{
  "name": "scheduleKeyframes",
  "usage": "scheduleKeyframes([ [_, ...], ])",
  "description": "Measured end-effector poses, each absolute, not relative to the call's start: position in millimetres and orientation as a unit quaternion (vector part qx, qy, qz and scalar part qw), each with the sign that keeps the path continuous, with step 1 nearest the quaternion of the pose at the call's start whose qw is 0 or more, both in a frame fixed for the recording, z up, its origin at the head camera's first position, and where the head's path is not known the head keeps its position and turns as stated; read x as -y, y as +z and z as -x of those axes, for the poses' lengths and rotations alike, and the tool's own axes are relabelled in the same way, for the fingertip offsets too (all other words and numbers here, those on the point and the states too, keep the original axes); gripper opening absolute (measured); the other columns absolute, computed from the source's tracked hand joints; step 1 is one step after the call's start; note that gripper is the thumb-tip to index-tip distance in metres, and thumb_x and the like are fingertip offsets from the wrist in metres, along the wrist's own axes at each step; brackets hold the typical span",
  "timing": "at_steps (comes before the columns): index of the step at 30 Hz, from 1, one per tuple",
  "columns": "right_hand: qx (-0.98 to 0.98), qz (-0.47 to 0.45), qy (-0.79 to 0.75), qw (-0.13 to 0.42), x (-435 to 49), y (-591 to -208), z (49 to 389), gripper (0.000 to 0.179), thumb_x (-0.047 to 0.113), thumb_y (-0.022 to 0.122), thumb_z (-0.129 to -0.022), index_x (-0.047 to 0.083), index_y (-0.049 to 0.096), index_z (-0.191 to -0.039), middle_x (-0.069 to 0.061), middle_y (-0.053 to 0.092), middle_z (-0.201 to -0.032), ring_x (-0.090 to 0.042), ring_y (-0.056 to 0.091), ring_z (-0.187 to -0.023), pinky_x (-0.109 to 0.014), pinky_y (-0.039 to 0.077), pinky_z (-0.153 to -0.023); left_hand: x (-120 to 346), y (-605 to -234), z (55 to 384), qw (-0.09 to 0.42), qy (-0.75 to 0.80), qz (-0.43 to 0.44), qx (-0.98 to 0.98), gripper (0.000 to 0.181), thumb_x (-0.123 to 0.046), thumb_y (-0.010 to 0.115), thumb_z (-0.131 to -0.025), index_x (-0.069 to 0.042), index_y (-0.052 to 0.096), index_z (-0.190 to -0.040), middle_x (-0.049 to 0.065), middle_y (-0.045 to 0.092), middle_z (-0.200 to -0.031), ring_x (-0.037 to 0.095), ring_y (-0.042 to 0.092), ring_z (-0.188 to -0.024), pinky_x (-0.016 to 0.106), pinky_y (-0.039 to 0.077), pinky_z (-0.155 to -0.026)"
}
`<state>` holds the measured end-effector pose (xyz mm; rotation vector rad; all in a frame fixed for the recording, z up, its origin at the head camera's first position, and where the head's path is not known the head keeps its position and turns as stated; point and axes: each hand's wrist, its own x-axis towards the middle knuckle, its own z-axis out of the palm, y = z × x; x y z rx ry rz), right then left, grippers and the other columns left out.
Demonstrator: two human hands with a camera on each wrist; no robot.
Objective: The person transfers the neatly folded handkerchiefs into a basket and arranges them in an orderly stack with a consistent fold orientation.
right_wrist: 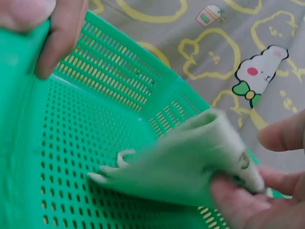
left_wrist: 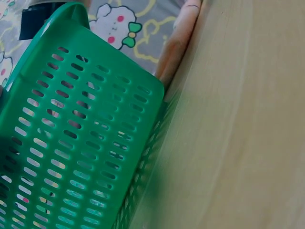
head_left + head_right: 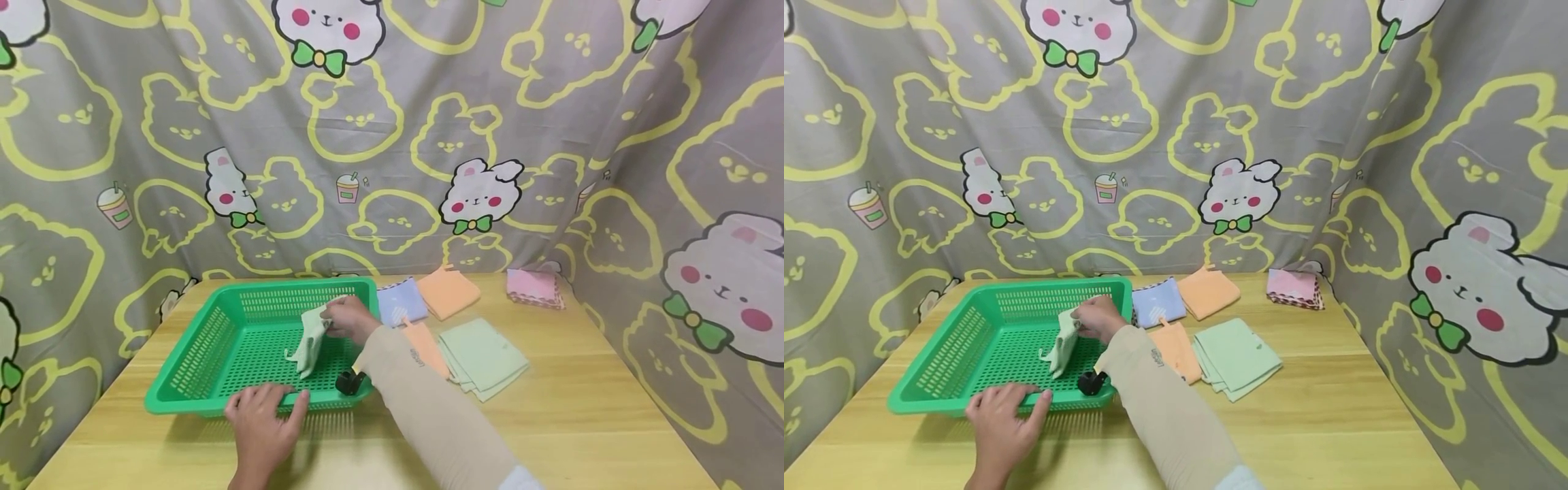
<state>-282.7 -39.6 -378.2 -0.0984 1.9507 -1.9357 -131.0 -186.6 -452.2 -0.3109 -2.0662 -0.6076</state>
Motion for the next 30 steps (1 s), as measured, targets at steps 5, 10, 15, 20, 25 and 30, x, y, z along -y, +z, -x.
scheduleKeyframes([
  [5, -0.698, 0.013, -0.677, 0.231, 38.5, -379.5, 279.4, 0.035, 0.01, 0.062, -0.093, -0.008, 0.056, -0.122, -0.019, 0.045, -0.14, -0.039, 0.041, -0.131, -0.051, 0.046, -0.093, 187.5, -452.5, 130.8, 0.457, -0.246, 0.119, 0.846, 0.038, -0.041, 0.061, -0.086, -0.006, 0.069, -0.073, 0.01, 0.067, -0.075, 0.031, 0.051, -0.073, 0.061, 0.023, -0.08],
  [10, -0.709, -0.003, -0.662, 0.243, 39.0, -379.6, 276.8, 0.066, 0.015, 0.065, -0.091, -0.008, 0.032, -0.143, -0.023, 0.028, -0.151, -0.045, 0.027, -0.138, -0.062, 0.037, -0.097, 188.1, -452.8, 130.9, 0.452, -0.247, 0.116, 0.849, 0.032, -0.037, 0.064, -0.083, -0.007, 0.069, -0.073, 0.01, 0.068, -0.076, 0.03, 0.052, -0.074, 0.06, 0.023, -0.081],
  [15, -0.72, -0.006, -0.648, 0.249, 40.2, -383.2, 276.3, 0.072, 0.02, 0.067, -0.091, -0.008, 0.028, -0.145, -0.024, 0.034, -0.146, -0.045, 0.034, -0.134, -0.066, 0.035, -0.095, 188.2, -453.8, 130.8, 0.452, -0.246, 0.116, 0.85, 0.029, -0.036, 0.064, -0.082, -0.008, 0.069, -0.074, 0.009, 0.068, -0.077, 0.029, 0.052, -0.074, 0.059, 0.024, -0.081],
  [20, -0.716, -0.005, -0.648, 0.261, 40.1, -385.3, 277.6, 0.065, 0.021, 0.065, -0.092, -0.008, 0.034, -0.141, -0.023, 0.041, -0.139, -0.043, 0.043, -0.127, -0.065, 0.038, -0.094, 187.8, -454.6, 131.0, 0.448, -0.245, 0.116, 0.852, 0.029, -0.036, 0.065, -0.082, -0.008, 0.069, -0.074, 0.009, 0.068, -0.077, 0.03, 0.052, -0.074, 0.059, 0.024, -0.081],
  [25, -0.692, -0.008, -0.663, 0.287, 39.0, -384.9, 278.6, 0.052, 0.023, 0.056, -0.096, -0.005, 0.042, -0.138, -0.023, 0.035, -0.146, -0.04, 0.038, -0.131, -0.056, 0.037, -0.1, 187.9, -453.8, 130.4, 0.445, -0.244, 0.114, 0.854, 0.03, -0.036, 0.065, -0.082, -0.007, 0.069, -0.074, 0.009, 0.068, -0.077, 0.03, 0.052, -0.075, 0.06, 0.023, -0.081],
  [30, -0.655, -0.01, -0.687, 0.316, 37.4, -383.3, 278.4, 0.045, 0.023, 0.045, -0.1, -0.004, 0.045, -0.136, -0.023, 0.035, -0.144, -0.035, 0.042, -0.124, -0.05, 0.035, -0.102, 187.6, -453.1, 129.6, 0.445, -0.244, 0.114, 0.854, 0.03, -0.035, 0.066, -0.082, -0.007, 0.069, -0.073, 0.009, 0.067, -0.076, 0.03, 0.052, -0.074, 0.06, 0.024, -0.08],
])
